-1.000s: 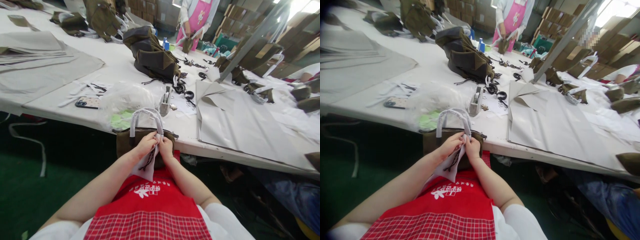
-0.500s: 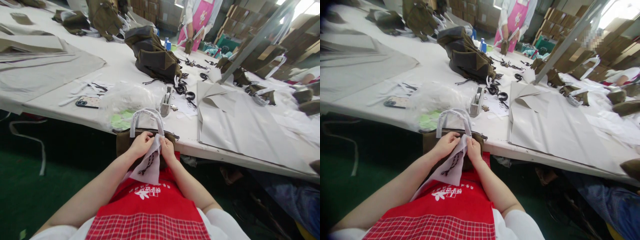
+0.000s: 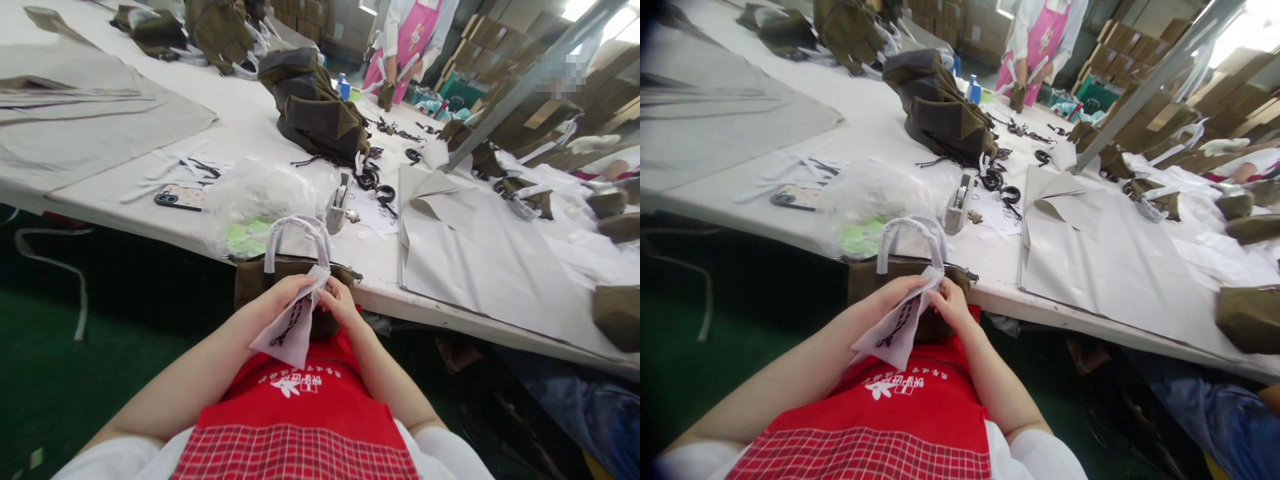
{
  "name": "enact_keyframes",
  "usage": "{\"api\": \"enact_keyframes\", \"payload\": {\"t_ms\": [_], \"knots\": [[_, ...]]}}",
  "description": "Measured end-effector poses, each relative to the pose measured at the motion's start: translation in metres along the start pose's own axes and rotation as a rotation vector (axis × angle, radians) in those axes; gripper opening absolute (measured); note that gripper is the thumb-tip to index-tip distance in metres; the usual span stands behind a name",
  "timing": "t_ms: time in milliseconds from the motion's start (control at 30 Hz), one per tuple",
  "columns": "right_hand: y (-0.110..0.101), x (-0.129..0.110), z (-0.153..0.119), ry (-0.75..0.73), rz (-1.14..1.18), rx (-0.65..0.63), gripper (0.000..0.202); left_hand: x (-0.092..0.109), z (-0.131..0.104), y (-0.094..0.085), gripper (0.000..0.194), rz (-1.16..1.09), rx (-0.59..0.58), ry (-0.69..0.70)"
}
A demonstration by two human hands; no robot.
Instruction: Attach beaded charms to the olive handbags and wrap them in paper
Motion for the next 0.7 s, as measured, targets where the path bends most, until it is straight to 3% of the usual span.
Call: {"api": "enact_keyframes", "payload": {"t_ms": [100,233,400,500,600,633,700], "knots": [[-0.003,0.001,-0.002,-0.042,-0.020,-0.017,0.047,0.002,-0.003,0.002,0.025,0.013,-0.040,-0.061],[-0.005,0.001,0.001,-0.032,-0.255,0.047,0.039,0.001,-0.003,0.013,0.025,0.020,-0.027,-0.058],[-0.003,-0.002,0.006,0.004,-0.540,0.080,0.031,-0.007,0.006,0.016,0.038,0.072,0.166,0.104],[-0.003,-0.007,0.005,-0.013,-0.481,0.014,0.030,-0.011,0.009,0.007,0.038,0.154,0.283,0.185],[-0.006,-0.013,0.002,0.026,-0.289,-0.132,0.029,-0.012,0.008,0.001,0.040,0.202,0.298,0.226],[-0.010,-0.015,0.002,0.051,-0.274,-0.124,0.026,-0.012,0.006,0.000,0.041,0.209,0.286,0.233],[-0.021,-0.020,0.003,0.062,-0.343,0.010,0.020,-0.011,0.004,0.001,0.044,0.214,0.250,0.238]]}}
Point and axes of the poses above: each hand's wrist, its own z-axis towards the middle knuckle, its own y-axis out of the palm, x = y × z, the point moved 4 cm from there along z, towards the middle knuckle, and after that the axes turned 15 degrees about -y, right-handed, at the moved point
